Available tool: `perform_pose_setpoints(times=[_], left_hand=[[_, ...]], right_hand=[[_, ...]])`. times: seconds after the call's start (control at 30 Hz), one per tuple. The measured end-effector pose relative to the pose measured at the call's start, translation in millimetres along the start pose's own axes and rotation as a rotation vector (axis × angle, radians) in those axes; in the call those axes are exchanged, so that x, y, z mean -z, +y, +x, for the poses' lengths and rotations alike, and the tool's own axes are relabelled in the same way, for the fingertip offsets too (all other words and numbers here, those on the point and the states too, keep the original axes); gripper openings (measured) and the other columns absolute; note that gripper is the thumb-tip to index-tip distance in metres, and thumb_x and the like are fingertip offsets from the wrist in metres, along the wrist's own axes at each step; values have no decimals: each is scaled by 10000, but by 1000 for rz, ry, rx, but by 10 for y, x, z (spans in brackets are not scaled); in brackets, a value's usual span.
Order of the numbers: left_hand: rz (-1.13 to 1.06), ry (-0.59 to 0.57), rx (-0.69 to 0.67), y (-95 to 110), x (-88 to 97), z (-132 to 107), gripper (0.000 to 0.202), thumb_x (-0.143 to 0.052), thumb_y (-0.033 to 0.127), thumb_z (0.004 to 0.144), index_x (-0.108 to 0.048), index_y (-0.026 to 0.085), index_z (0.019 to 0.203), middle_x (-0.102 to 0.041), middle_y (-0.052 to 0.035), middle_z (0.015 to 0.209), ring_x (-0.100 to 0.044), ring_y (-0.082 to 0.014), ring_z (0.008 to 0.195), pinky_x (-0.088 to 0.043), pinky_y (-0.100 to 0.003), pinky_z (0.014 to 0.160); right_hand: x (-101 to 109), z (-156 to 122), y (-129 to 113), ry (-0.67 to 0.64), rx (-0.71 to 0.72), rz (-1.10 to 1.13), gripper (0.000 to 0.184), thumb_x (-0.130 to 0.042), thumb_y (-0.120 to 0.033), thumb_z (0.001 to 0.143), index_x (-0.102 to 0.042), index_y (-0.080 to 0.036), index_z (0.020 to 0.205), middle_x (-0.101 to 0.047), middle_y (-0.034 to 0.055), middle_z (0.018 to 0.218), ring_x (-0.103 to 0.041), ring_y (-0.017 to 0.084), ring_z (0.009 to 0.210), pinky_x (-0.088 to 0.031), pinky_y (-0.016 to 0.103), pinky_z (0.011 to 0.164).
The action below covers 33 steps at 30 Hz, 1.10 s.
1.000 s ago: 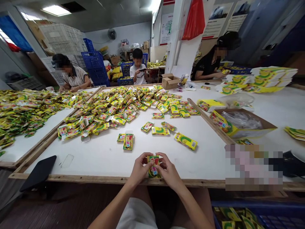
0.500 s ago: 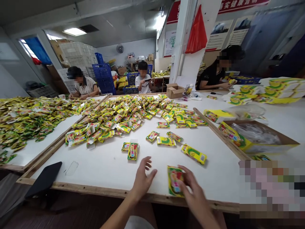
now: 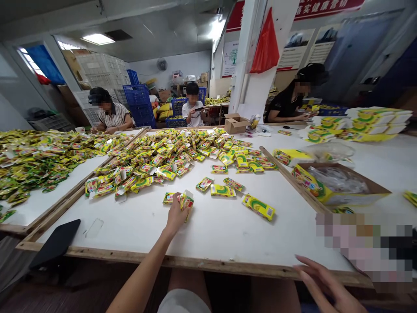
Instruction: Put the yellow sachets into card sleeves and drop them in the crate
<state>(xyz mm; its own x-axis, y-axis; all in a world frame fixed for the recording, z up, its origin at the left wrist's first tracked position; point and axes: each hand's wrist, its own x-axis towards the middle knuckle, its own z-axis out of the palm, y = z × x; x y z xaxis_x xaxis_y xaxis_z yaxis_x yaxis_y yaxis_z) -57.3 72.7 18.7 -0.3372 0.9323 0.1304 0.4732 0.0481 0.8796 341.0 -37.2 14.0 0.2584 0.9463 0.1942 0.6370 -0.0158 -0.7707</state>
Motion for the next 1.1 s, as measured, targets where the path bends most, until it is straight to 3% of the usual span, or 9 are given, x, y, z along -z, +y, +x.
perform_pose_setpoints(times=[0.17,0.27,0.37,0.47,0.63,0.73,0.83,1.0,1.1], left_hand=[[-507,-206,-49,277,-223,-451,567,-633,307,781,-293,244,1229,-594,12,801,-630,-165,727,-482,-279,687],[-665,-338,-22,398,-347,-709,568,-643,336,797,-279,277,1229,-603,0,860,-621,-146,715,-484,-261,661],[-736,-427,-5,419,-404,-858,565,-644,337,807,-289,300,1246,-596,-30,982,-624,-143,743,-496,-264,665],[-729,-483,1,351,-408,-885,506,-647,333,805,-372,286,1228,-586,-47,1035,-629,-149,771,-504,-266,672],[-616,-544,9,242,-401,-818,291,-654,317,784,-549,215,1036,-624,-35,954,-620,-157,778,-503,-262,674],[-535,-508,-2,251,-414,-778,225,-629,320,799,-586,189,978,-634,-35,880,-612,-160,743,-501,-269,662],[-507,-439,-46,281,-441,-760,185,-623,299,801,-607,181,943,-628,-60,939,-613,-193,861,-504,-280,712],[-612,-375,-41,297,-470,-778,375,-625,254,808,-482,228,1153,-620,-56,978,-619,-171,831,-506,-282,718],[-553,-390,-62,303,-451,-778,268,-620,255,809,-547,204,1062,-626,-54,961,-613,-174,845,-496,-280,732]], right_hand=[[-732,91,-847,-175,44,344,331,-558,-463,789,-610,-229,1017,-704,99,1000,-673,260,919,-537,372,835],[-1120,136,-1063,-260,133,491,293,-563,-395,817,-571,-221,1052,-662,105,1086,-652,243,966,-535,366,846],[-1353,144,-1123,-366,146,604,334,-552,-359,846,-502,-235,1152,-633,94,1129,-648,228,989,-539,358,845],[-1423,133,-1094,-431,128,637,355,-540,-356,857,-475,-246,1189,-650,69,1046,-667,219,930,-545,352,819],[-1413,164,-1023,-537,116,569,326,-544,-389,835,-536,-242,1127,-668,39,960,-666,201,799,-548,321,723],[-1442,225,-1014,-536,119,519,257,-530,-426,846,-589,-224,994,-685,39,881,-648,204,751,-537,317,687],[-1498,287,-1018,-474,114,535,239,-556,-432,829,-609,-206,888,-682,49,848,-644,217,776,-527,319,697],[-1534,312,-1029,-438,75,643,350,-591,-394,808,-539,-228,1112,-668,42,937,-655,197,770,-533,320,712],[-1491,288,-1065,-482,79,594,265,-568,-394,828,-604,-208,1014,-675,49,902,-649,198,739,-535,320,689]])
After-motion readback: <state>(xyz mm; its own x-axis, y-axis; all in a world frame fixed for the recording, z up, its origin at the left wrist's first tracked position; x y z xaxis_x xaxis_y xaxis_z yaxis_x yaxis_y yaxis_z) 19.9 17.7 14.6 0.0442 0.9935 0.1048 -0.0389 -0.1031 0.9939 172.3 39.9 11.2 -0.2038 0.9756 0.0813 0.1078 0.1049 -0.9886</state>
